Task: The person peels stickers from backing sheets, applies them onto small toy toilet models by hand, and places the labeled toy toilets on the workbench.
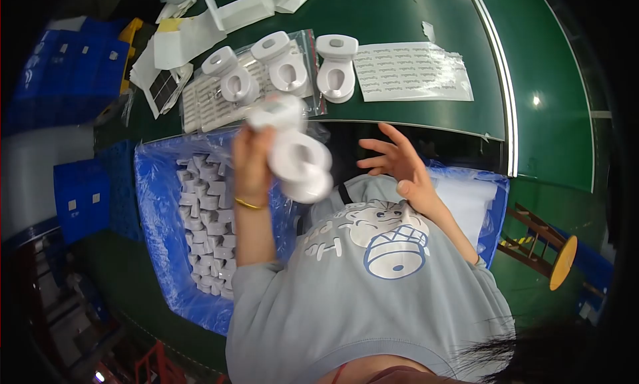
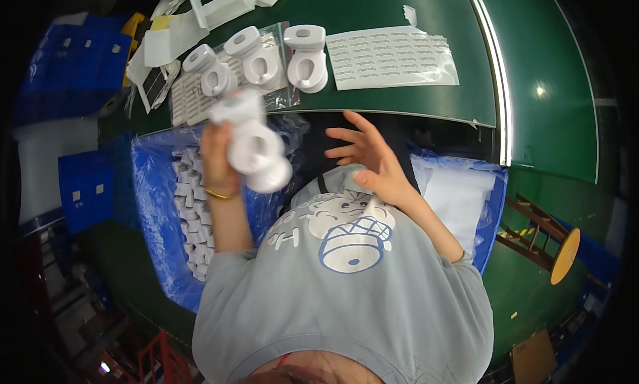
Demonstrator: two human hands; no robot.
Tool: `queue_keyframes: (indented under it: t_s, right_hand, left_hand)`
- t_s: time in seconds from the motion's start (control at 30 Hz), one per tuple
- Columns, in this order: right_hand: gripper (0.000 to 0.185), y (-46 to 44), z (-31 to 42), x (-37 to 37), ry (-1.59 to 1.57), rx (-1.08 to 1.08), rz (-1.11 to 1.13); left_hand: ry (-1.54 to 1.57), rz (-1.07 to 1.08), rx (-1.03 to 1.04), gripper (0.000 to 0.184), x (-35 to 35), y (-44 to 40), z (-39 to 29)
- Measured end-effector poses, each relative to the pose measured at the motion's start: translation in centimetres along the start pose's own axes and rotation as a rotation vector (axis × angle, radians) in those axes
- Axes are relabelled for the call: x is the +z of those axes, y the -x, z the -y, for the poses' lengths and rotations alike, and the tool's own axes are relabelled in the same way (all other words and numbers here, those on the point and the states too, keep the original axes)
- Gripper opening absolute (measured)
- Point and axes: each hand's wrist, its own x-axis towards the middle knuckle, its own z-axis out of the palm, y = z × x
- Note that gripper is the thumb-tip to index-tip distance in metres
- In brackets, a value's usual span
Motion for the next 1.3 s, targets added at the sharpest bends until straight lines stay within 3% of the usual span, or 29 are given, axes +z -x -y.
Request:
queue_keyframes:
  t_s: [0.1,0.13,0.17,0.37,0.5,0.57,0.7,0.83,0.93,1.03,1.23,1.3]
  right_hand:
    - [0.09,0.5,-0.2,-0.9,0.021,0.031,-0.062]
    - [0.075,0.6,-0.5,-1.2,0.011,0.002,-0.068]
    - [0.073,0.8,-0.4,-1.3,0.041,0.033,-0.091]
    - [0.06,1.3,-0.7,-0.6,0.126,0.117,-0.179]
    - [0.055,1.5,-0.7,-0.2,0.214,0.152,-0.176]
    - [0.053,1.7,-1.4,-0.7,0.233,0.109,-0.154]
    - [0.052,2.0,-0.9,-0.1,0.266,0.167,-0.231]
    - [0.051,1.9,-1.8,-0.9,0.378,0.253,-0.258]
    - [0.044,1.7,-4.0,-2.7,0.395,0.303,-0.23]
    - [0.044,1.2,-5.8,-3.7,0.453,0.334,-0.187]
    - [0.045,1.0,-8.6,-3.9,0.463,0.357,-0.106]
    - [0.046,1.3,-9.3,-3.5,0.462,0.332,-0.057]
  left_hand:
    - [-0.148,-0.183,0.012,0.043,-4.5,-2.2,-4.3]
    - [-0.231,-0.166,-0.017,0.042,-6.4,-3.4,-4.8]
    - [-0.31,-0.15,-0.044,0.042,-8.0,-4.4,-5.0]
    - [-0.313,0.178,-0.345,0.04,-12.5,-10.3,-5.9]
    - [-0.225,0.294,-0.429,0.047,-13.7,-13.9,-5.2]
    - [-0.329,0.22,-0.303,0.049,-15.3,-14.4,-3.9]
    - [-0.337,0.146,-0.102,0.047,-14.8,-7.6,-9.0]
    - [-0.792,-0.045,0.11,0.047,-17.5,4.6,-13.5]
    - [-0.992,-0.219,-0.093,0.044,-19.3,13.7,-12.8]
    - [-1.182,-0.38,-0.448,0.045,-20.0,20.4,-9.8]
    - [-1.306,-0.307,-0.779,0.052,-22.1,23.8,0.2]
    - [-1.144,-0.272,-0.999,0.049,-22.0,21.6,2.7]
